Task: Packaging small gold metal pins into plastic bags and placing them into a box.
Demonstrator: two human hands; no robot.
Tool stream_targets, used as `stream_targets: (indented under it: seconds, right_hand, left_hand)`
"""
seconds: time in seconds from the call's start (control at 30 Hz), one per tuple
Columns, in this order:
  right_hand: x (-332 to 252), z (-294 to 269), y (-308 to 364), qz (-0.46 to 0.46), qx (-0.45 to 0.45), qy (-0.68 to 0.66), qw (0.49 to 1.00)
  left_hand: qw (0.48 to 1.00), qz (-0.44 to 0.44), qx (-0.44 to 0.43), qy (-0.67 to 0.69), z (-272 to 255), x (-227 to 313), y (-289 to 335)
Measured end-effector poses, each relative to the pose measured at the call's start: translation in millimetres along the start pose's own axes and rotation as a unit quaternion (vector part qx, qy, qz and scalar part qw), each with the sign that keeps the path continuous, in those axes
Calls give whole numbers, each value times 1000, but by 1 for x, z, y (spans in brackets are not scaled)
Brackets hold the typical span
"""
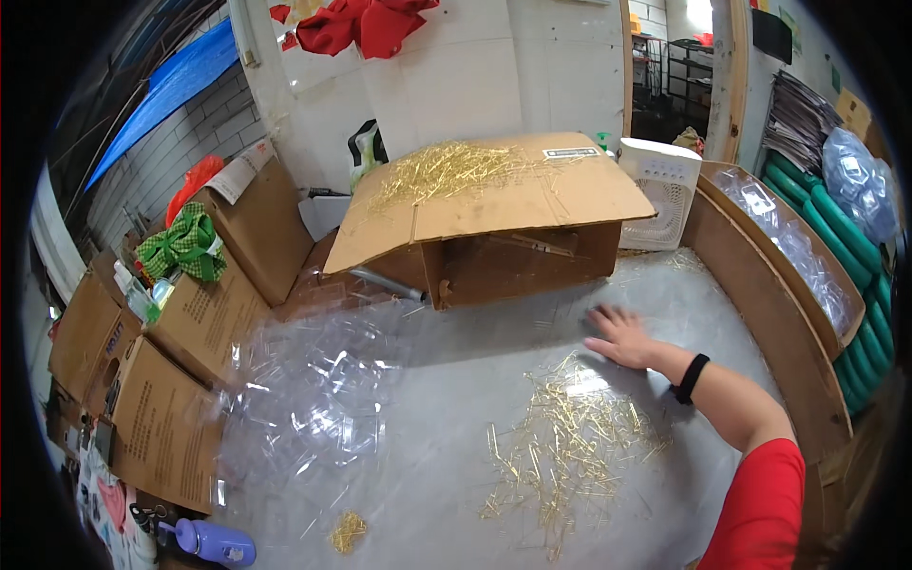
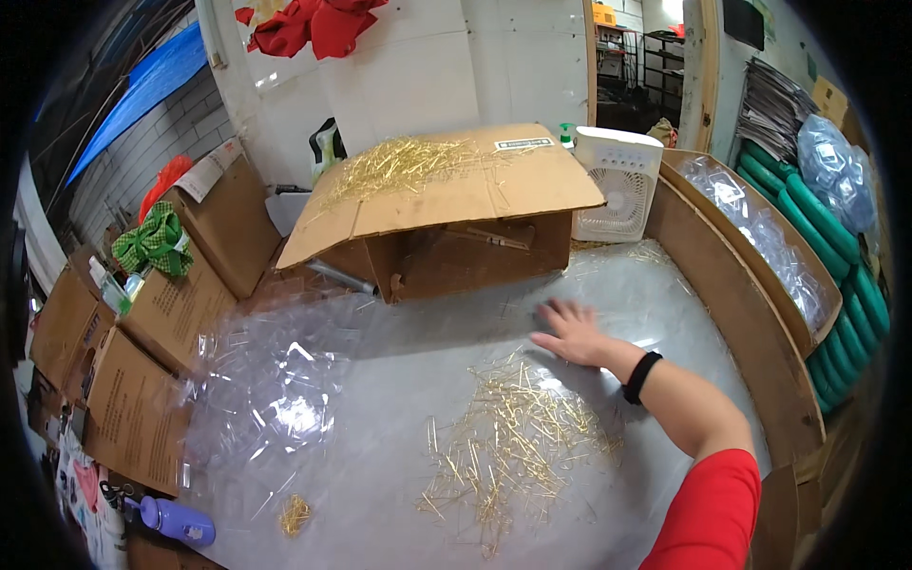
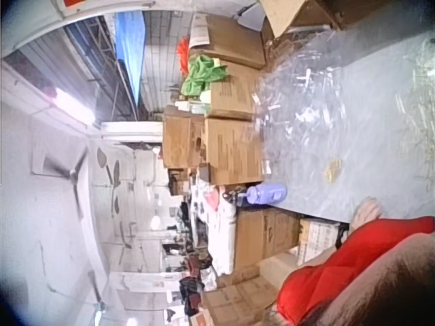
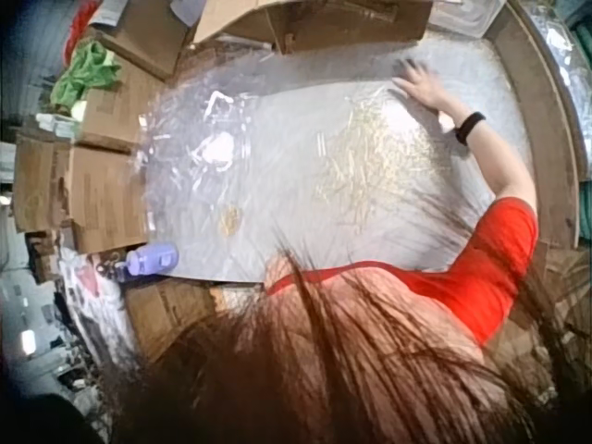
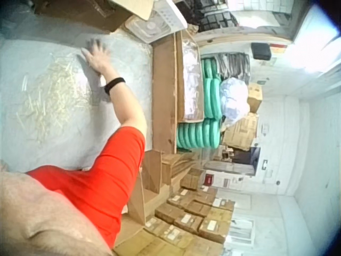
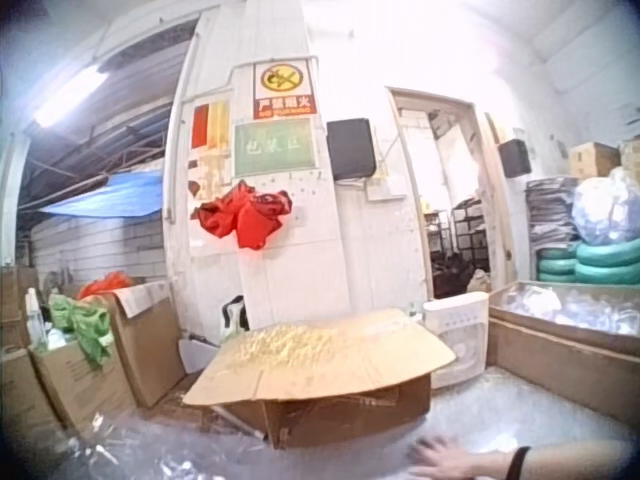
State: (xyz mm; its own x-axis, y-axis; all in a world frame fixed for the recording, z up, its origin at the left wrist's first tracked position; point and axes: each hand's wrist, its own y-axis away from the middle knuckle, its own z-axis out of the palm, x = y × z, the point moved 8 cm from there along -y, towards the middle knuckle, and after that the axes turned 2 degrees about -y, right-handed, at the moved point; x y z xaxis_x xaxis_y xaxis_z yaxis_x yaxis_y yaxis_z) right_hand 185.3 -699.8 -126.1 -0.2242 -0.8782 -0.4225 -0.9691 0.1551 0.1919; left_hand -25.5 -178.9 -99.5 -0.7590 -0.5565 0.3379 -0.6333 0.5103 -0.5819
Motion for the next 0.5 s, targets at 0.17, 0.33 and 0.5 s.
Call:
stream_targets:
  seconds: [0.17,0.33,0.5]
  right_hand:
    - [-16,-9,-56,29,89,71,993]
    - [-127,56,-33,-89,-69,114,987]
    - [-194,71,24,-277,-70,3,958]
  left_hand:
    - [999,-10,14,34,0,-1,1]
    - [982,-89,45,158,6,-9,20]
    - [762,-468,35,446,54,-57,108]
